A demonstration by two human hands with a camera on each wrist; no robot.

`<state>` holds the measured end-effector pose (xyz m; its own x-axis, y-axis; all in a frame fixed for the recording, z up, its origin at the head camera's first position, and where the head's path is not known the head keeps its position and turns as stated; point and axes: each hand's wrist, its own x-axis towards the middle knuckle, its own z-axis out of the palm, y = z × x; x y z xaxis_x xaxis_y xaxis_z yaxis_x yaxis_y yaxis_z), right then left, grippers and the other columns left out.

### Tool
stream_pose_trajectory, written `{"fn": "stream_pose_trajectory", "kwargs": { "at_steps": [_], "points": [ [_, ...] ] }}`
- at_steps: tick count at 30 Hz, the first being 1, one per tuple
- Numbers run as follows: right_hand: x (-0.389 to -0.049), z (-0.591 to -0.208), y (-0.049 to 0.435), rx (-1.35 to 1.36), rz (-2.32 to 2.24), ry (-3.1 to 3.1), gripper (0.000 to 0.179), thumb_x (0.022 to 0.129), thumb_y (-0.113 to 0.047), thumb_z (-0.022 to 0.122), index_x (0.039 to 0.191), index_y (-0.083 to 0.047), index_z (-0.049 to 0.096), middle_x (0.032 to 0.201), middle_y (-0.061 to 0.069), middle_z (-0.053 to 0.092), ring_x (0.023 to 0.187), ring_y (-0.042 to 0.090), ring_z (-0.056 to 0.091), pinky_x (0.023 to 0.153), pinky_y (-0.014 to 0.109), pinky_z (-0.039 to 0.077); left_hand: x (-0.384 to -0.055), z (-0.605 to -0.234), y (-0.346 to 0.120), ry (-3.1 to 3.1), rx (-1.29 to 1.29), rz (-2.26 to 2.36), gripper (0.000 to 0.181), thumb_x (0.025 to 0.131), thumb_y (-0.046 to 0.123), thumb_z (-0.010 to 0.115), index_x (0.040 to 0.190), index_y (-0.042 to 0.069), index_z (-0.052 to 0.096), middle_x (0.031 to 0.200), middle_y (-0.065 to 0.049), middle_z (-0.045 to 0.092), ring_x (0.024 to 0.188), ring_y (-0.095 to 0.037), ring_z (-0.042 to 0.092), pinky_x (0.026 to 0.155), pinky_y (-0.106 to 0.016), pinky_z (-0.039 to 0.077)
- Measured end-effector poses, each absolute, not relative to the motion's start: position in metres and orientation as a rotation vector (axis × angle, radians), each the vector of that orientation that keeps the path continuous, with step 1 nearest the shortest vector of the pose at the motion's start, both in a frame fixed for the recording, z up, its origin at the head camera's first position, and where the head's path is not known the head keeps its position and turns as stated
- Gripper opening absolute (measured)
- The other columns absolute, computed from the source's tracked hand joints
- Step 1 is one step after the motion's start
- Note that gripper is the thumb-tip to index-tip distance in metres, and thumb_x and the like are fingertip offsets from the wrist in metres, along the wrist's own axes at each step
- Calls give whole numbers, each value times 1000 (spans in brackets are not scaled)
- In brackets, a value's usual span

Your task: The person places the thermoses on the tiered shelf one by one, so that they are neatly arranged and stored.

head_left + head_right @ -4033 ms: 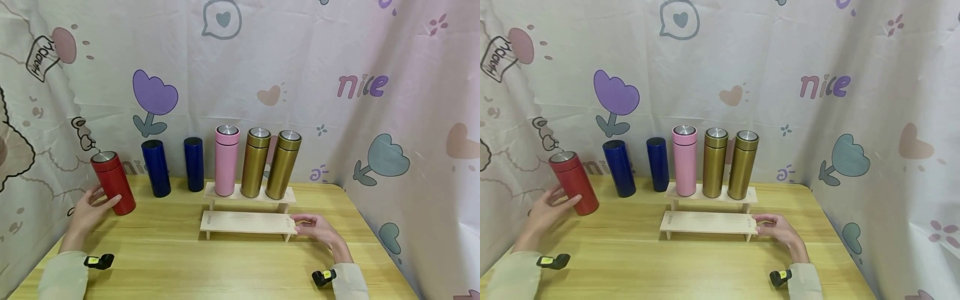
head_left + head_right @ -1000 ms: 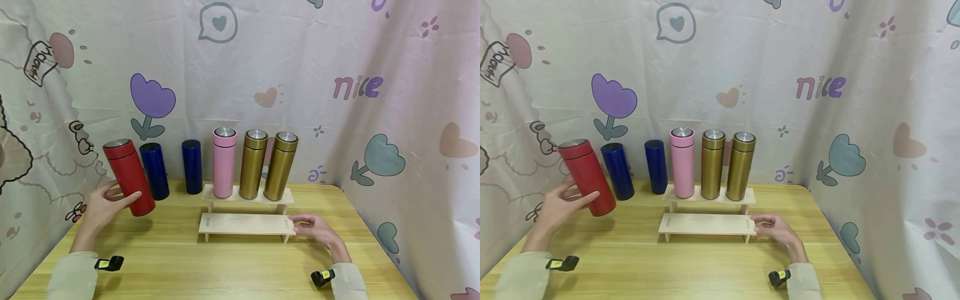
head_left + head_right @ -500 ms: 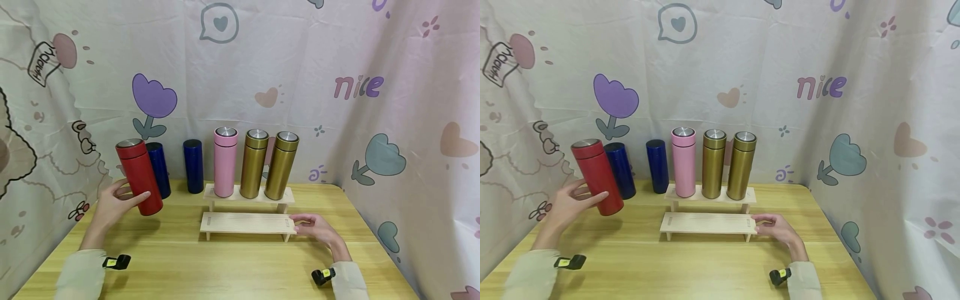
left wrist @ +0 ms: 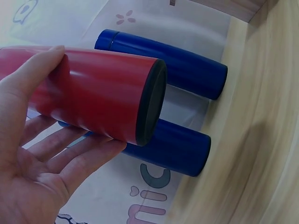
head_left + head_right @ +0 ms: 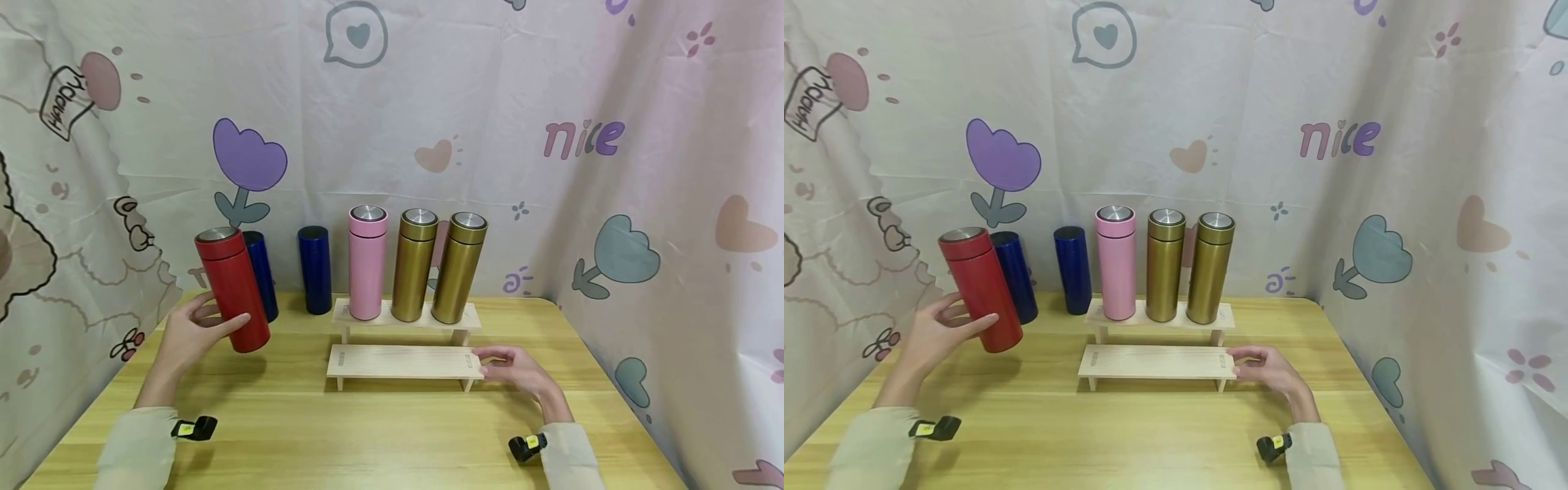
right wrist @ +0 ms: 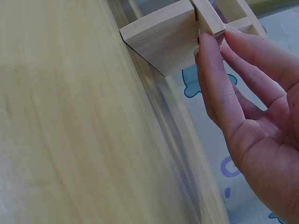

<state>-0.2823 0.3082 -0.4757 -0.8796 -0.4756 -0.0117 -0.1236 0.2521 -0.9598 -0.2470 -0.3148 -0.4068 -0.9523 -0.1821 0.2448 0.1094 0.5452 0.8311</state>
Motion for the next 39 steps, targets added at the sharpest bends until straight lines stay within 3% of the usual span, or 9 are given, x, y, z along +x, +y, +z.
{"fn": "stream_pose_trajectory", "kwargs": {
  "at_steps": [8,15,22,30,39],
  "points": [
    [-282,-475,309,-548,-1654,2243,52,95,-8,70,140,12,54,130,27,64,102,11,73,90,29,62,-247,-409,-313,-2495,62,-1365,78,91,42,78,154,8,46,133,-25,67,85,13,65,74,-13,53],
    [-282,-475,309,-550,-1658,2246,52,95,-8,71,140,12,54,129,23,66,101,12,74,89,29,62,-246,-409,-310,-2495,31,-1367,77,92,41,78,154,9,47,135,-27,65,86,12,65,75,-14,53],
    [-283,-476,308,-548,-1641,2260,51,95,-8,71,139,12,55,129,27,65,101,12,73,89,29,62,-247,-410,-308,-2503,36,-1372,79,92,42,77,156,9,44,137,-27,64,86,12,65,75,-14,53],
    [-282,-474,308,-542,-1645,2266,50,95,-8,72,138,11,56,126,18,69,101,12,74,88,28,62,-247,-407,-300,-2506,-23,-1392,78,93,41,76,155,7,44,137,-28,64,88,9,67,76,-14,55],
    [-283,-475,308,-560,-1645,2259,52,94,-7,71,139,13,54,129,30,65,100,12,73,88,29,62,-247,-410,-288,-2514,-83,-1382,75,92,41,77,152,7,48,134,-26,66,92,4,67,78,-14,55]
  ]
}}
